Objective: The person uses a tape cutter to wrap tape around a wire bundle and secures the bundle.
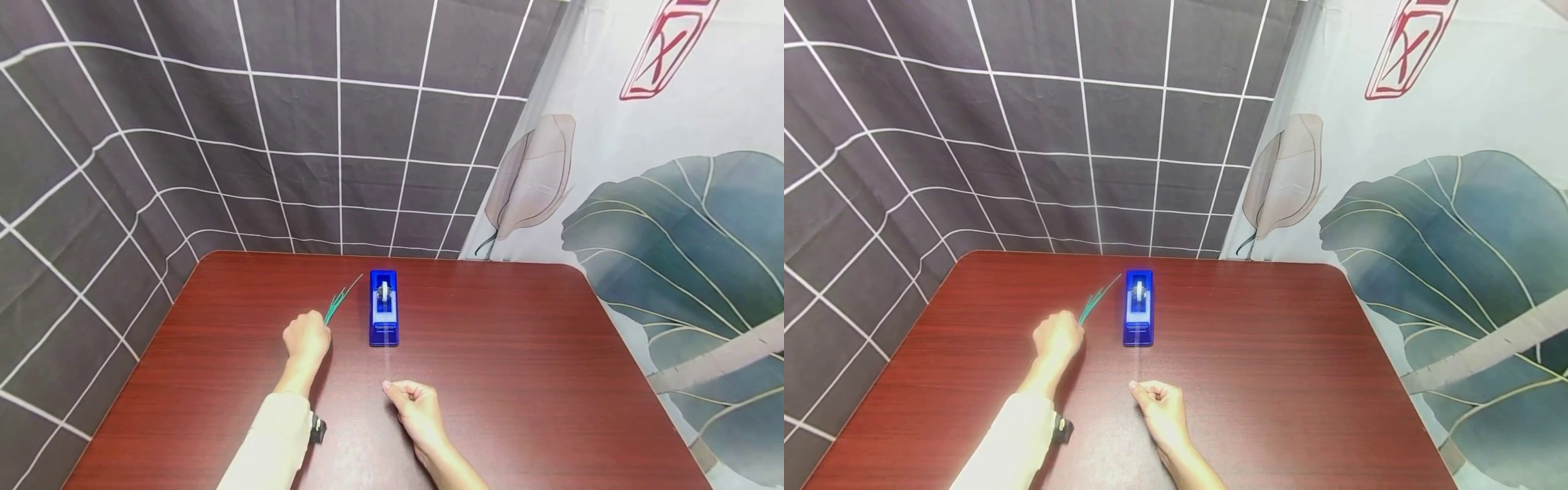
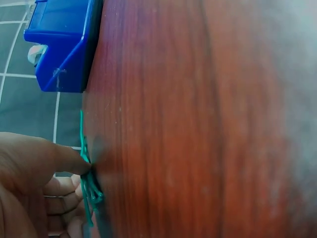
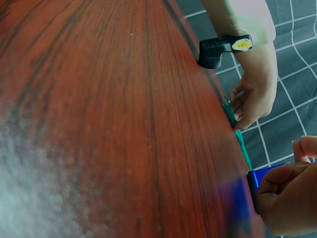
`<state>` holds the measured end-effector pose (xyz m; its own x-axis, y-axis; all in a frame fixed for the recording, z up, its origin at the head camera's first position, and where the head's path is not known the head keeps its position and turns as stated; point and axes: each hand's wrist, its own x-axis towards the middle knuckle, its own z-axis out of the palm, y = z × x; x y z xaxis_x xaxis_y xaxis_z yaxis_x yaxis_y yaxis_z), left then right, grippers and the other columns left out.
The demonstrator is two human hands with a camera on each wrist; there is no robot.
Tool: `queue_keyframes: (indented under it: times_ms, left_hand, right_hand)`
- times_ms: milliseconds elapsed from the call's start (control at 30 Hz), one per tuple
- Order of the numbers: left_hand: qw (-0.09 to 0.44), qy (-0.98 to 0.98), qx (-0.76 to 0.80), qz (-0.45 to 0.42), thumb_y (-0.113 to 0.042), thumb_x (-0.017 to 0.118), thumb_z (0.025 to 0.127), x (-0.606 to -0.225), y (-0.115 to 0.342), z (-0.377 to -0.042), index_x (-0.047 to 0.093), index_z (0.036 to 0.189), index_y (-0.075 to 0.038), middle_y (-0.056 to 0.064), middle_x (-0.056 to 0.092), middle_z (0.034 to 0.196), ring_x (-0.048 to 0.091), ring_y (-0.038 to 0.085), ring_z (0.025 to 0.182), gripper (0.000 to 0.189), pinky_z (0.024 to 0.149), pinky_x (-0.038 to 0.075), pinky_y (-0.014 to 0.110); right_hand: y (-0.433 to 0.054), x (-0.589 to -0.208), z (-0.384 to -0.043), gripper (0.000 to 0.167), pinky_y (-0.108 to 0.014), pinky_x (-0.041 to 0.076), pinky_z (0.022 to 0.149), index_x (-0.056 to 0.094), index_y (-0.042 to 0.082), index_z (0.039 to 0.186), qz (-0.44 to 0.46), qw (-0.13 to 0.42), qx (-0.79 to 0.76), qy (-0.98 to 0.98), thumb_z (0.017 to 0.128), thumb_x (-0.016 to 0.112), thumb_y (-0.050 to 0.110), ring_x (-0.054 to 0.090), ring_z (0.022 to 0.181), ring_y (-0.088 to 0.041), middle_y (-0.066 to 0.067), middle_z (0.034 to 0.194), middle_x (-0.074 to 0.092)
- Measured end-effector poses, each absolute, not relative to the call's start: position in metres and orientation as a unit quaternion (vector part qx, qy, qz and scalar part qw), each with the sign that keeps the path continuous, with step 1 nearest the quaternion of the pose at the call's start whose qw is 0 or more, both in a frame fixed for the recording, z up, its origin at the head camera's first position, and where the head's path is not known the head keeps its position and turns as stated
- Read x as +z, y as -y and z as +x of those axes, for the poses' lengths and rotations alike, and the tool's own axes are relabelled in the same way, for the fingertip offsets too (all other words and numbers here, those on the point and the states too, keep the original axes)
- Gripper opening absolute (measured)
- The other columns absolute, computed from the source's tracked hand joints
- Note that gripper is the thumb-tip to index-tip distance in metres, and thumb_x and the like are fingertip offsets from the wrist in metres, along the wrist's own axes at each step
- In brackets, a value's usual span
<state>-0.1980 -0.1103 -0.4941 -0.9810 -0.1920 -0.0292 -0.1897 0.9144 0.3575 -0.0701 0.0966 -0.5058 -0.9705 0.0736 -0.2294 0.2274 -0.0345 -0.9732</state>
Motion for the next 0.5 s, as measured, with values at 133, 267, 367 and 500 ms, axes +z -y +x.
queue_keyframes:
  times_ms: [133, 267, 367, 500]
  left_hand:
    - [-0.021, 0.982, -0.168, 0.085, -0.013, 0.065, 0.089, -0.4952, 0.1077, -0.1999, 0.066, 0.075, -0.003, 0.017, 0.070, 0.081, 0.069, 0.040, 0.081, 0.017, 0.067, 0.053, 0.051]
    - [-0.028, 0.985, -0.152, 0.070, -0.007, 0.060, 0.090, -0.4978, 0.1054, -0.1998, 0.065, 0.075, -0.001, 0.018, 0.067, 0.081, 0.067, 0.041, 0.084, 0.017, 0.069, 0.054, 0.052]
    - [-0.029, 0.989, -0.138, 0.055, -0.002, 0.057, 0.090, -0.4988, 0.1049, -0.1998, 0.065, 0.077, 0.001, 0.020, 0.066, 0.083, 0.065, 0.040, 0.086, 0.016, 0.072, 0.053, 0.052]
    - [-0.039, 0.992, -0.109, 0.041, 0.000, 0.055, 0.090, -0.4985, 0.1051, -0.2003, 0.066, 0.083, 0.004, 0.022, 0.066, 0.087, 0.064, 0.040, 0.088, 0.014, 0.077, 0.052, 0.051]
  right_hand:
    - [-0.0963, -0.5057, -0.0701, 0.027, -0.017, 0.024, 0.044, 0.069, -0.016, 0.094, 0.107, 0.055, -0.711, -0.693, 0.092, 0.072, 0.011, 0.030, 0.044, -0.002, 0.011, 0.052, 0.039]
    - [-0.0960, -0.5057, -0.0700, 0.027, -0.017, 0.024, 0.043, 0.069, -0.016, 0.094, 0.107, 0.055, -0.712, -0.692, 0.091, 0.073, 0.011, 0.030, 0.044, -0.001, 0.011, 0.052, 0.039]
    - [-0.0958, -0.5056, -0.0701, 0.028, -0.017, 0.024, 0.043, 0.070, -0.015, 0.093, 0.108, 0.055, -0.710, -0.694, 0.091, 0.073, 0.012, 0.030, 0.044, -0.001, 0.011, 0.051, 0.040]
    - [-0.0958, -0.5053, -0.0705, 0.027, -0.017, 0.024, 0.043, 0.070, -0.015, 0.093, 0.108, 0.055, -0.707, -0.697, 0.091, 0.073, 0.012, 0.030, 0.044, -0.001, 0.011, 0.052, 0.040]
